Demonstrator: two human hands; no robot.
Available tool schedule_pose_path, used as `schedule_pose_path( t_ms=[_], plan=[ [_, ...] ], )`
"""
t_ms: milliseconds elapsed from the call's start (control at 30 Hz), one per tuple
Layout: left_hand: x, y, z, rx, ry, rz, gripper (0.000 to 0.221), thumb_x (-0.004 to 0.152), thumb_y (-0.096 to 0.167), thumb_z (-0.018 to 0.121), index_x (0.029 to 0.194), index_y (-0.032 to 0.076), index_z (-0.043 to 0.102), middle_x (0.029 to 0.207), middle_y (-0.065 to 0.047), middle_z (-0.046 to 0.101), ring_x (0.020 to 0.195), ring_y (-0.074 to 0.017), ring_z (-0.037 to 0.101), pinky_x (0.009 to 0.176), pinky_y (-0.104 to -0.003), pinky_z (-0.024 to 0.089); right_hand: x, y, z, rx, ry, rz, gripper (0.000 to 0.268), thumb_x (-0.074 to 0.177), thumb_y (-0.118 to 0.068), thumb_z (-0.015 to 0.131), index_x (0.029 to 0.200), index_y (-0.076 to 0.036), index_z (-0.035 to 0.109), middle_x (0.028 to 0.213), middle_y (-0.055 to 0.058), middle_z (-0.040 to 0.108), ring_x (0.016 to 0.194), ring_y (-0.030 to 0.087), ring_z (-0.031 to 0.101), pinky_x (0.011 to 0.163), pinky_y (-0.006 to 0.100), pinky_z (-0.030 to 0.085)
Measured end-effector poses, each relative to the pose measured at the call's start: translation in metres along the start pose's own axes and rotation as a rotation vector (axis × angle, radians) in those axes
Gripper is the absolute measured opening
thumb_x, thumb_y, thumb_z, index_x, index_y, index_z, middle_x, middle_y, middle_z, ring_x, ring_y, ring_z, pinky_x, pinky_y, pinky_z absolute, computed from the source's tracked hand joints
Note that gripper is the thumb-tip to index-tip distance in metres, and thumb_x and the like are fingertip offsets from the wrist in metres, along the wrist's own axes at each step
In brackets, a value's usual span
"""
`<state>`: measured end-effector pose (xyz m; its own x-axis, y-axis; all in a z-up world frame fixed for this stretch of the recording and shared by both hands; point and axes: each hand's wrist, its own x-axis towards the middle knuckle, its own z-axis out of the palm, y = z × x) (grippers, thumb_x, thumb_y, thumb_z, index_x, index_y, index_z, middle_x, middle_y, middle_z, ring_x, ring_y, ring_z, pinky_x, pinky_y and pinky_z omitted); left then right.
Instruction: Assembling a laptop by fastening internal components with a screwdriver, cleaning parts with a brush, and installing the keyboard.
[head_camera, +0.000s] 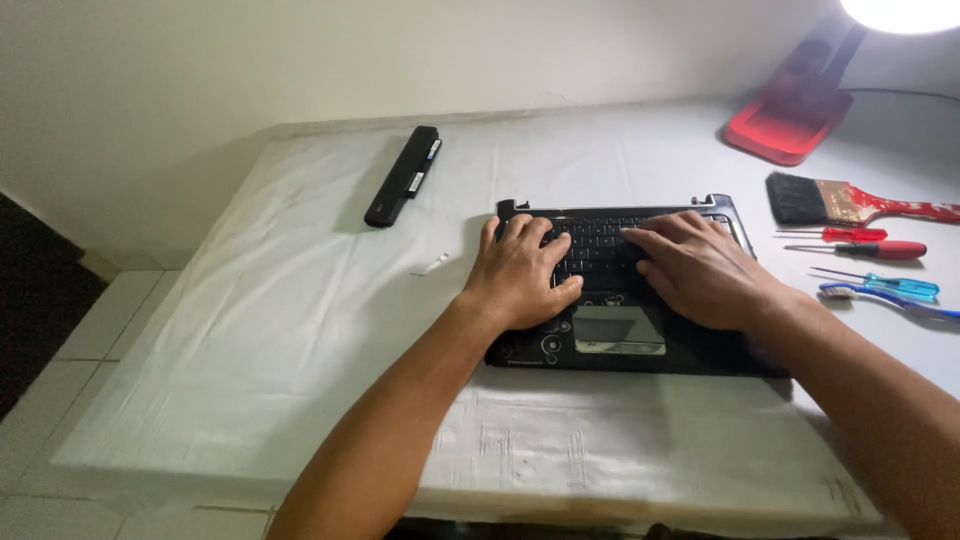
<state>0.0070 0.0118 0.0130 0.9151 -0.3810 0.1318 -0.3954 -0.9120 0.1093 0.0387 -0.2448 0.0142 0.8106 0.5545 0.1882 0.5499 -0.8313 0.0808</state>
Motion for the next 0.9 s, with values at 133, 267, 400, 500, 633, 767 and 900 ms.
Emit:
schedule_pose_path(
  t_ms=[133, 267, 400, 500, 633, 767, 900],
  plan=[
    [-0.001, 0.001, 0.0, 0.003, 0.016, -0.004, 0.067, 0.096, 0.057, 0.042, 0.147, 0.016, 0.053, 0.145, -0.015, 0.052, 0.146, -0.0331, 0.039, 0.119, -0.068, 0.017, -0.004, -0.018, -0.015, 0.096, -0.051, -0.044, 0.049, 0.1, -0.048, 0.051, 0.131, -0.014, 0.067, 0.141, 0.01, 0.06, 0.142, 0.03, 0.05, 0.112, 0.053, 0.044],
    [-0.004, 0.004, -0.008, 0.039, 0.094, -0.023, 0.064, 0.093, 0.06, 0.047, 0.139, 0.018, 0.062, 0.145, -0.021, 0.048, 0.146, -0.0395, 0.037, 0.117, -0.068, 0.021, -0.004, -0.03, -0.02, 0.16, -0.081, -0.042, 0.058, 0.1, -0.047, 0.051, 0.144, -0.01, 0.055, 0.145, 0.014, 0.056, 0.144, 0.035, 0.047, 0.115, 0.059, 0.039],
    [0.004, -0.002, 0.015, 0.017, 0.07, -0.007, 0.069, 0.094, 0.058, 0.044, 0.145, 0.012, 0.052, 0.132, -0.021, 0.055, 0.139, -0.0398, 0.048, 0.116, -0.067, 0.027, -0.006, -0.039, -0.025, 0.106, -0.08, -0.074, 0.05, 0.103, -0.044, 0.045, 0.14, -0.013, 0.059, 0.148, 0.012, 0.054, 0.146, 0.033, 0.045, 0.114, 0.057, 0.041],
    [0.007, -0.007, 0.024, 0.021, 0.14, 0.044, 0.067, 0.093, 0.057, 0.045, 0.134, 0.005, 0.052, 0.117, -0.021, 0.061, 0.129, -0.0429, 0.058, 0.111, -0.064, 0.036, -0.004, -0.038, -0.024, 0.125, -0.101, -0.127, 0.047, 0.104, -0.042, 0.043, 0.138, -0.014, 0.061, 0.141, 0.011, 0.059, 0.146, 0.033, 0.046, 0.114, 0.056, 0.042],
    [0.008, -0.008, 0.026, 0.023, 0.211, 0.081, 0.054, 0.091, 0.057, 0.05, 0.118, 0.014, 0.065, 0.124, -0.018, 0.058, 0.13, -0.04, 0.056, 0.109, -0.061, 0.038, 0.002, -0.039, -0.018, 0.171, -0.051, -0.133, 0.052, 0.101, -0.051, 0.047, 0.136, -0.016, 0.062, 0.135, 0.01, 0.061, 0.141, 0.032, 0.049, 0.111, 0.057, 0.043],
    [0.01, -0.012, 0.03, 0.037, 0.247, 0.085, 0.048, 0.087, 0.055, 0.058, 0.119, 0.02, 0.066, 0.121, -0.012, 0.058, 0.124, -0.0364, 0.06, 0.11, -0.058, 0.037, 0.014, -0.036, 0.002, 0.184, 0.074, -0.178, 0.054, 0.097, -0.059, 0.053, 0.13, -0.018, 0.065, 0.132, 0.008, 0.059, 0.134, 0.032, 0.052, 0.105, 0.056, 0.045],
    [0.011, -0.017, 0.026, -0.018, 0.25, 0.071, 0.041, 0.09, 0.05, 0.056, 0.117, 0.022, 0.07, 0.122, -0.01, 0.058, 0.125, -0.0349, 0.059, 0.11, -0.057, 0.036, 0.021, -0.033, 0.008, 0.217, 0.054, -0.116, 0.048, 0.097, -0.054, 0.055, 0.129, -0.02, 0.065, 0.128, 0.008, 0.061, 0.134, 0.034, 0.053, 0.105, 0.056, 0.044]
  ],
)
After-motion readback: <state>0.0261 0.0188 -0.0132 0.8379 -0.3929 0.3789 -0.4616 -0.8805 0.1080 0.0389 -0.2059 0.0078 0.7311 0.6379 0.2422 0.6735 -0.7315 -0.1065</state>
